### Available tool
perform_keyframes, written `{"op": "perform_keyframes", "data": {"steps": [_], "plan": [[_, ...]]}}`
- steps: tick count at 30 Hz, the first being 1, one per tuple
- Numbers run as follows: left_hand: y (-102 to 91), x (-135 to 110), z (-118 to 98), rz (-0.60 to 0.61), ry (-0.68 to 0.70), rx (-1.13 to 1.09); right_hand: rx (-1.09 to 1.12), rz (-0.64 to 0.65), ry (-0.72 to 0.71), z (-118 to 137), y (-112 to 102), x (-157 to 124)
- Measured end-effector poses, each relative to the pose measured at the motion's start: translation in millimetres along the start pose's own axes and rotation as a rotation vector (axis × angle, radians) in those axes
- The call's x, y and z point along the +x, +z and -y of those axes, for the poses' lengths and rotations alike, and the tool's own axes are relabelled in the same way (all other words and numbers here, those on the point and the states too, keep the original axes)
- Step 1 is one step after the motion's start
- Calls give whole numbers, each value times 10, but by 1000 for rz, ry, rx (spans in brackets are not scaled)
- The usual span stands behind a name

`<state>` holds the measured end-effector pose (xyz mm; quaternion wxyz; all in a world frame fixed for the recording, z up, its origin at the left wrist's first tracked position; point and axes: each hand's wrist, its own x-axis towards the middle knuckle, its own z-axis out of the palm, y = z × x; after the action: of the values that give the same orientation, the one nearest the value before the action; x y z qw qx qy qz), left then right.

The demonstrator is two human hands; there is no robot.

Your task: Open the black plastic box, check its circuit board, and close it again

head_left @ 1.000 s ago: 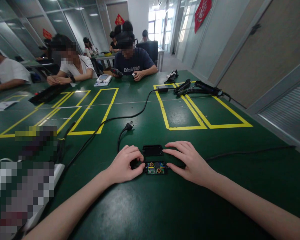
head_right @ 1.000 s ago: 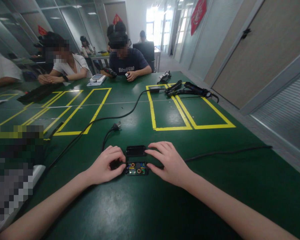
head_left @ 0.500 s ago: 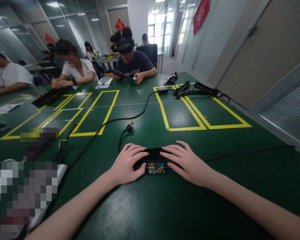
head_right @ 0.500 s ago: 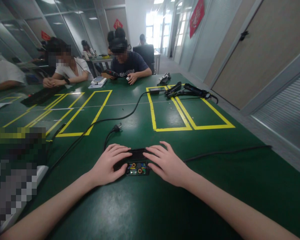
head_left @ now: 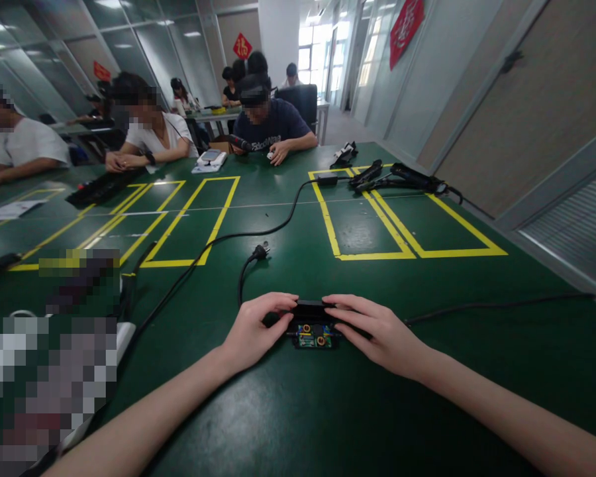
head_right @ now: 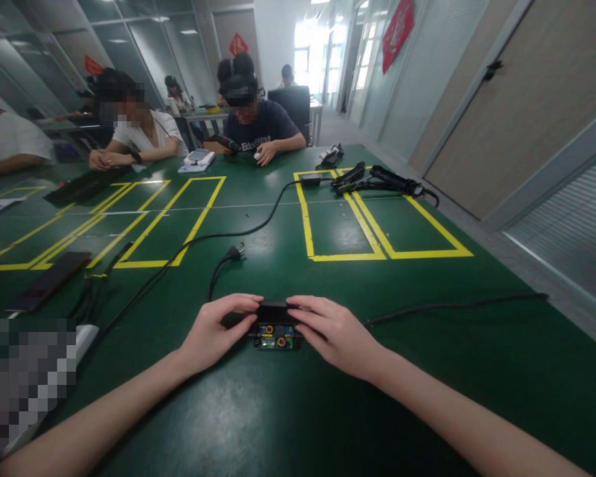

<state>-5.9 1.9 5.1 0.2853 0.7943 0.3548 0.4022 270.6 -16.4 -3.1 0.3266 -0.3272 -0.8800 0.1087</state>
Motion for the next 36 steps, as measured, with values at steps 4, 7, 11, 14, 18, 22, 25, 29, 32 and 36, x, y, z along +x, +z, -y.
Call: {"op": "perform_keyframes", "data": {"steps": [4, 7, 11, 14, 18, 22, 25, 29, 32, 36], "plan": [[4, -2, -11, -14, -64, -40, 45, 8, -5, 12, -13, 4], [-9, 0, -17, -8, -83, -36, 32, 11, -22, 1, -27, -3], [-28, 8, -29, 23, -58, -9, 20, 3, -44, -2, -40, -9], [-40, 13, -38, 28, -47, -5, 18, -2, -46, 7, -47, -8], [-51, 18, -48, 32, -38, 0, 23, -7, -50, 15, -47, -13], [-48, 17, -47, 41, -46, 11, 19, -14, -77, 20, -48, -15], [-38, 13, -35, 40, -39, 19, 13, -18, -89, 24, -52, -7], [-36, 12, -29, 40, -27, 33, 17, -14, -96, 27, -64, 8], [-45, 16, -41, 45, -21, 29, 27, -7, -90, 27, -68, 12], [-61, 22, -59, 48, -10, 15, 36, -25, -94, 11, -61, -7]]}}
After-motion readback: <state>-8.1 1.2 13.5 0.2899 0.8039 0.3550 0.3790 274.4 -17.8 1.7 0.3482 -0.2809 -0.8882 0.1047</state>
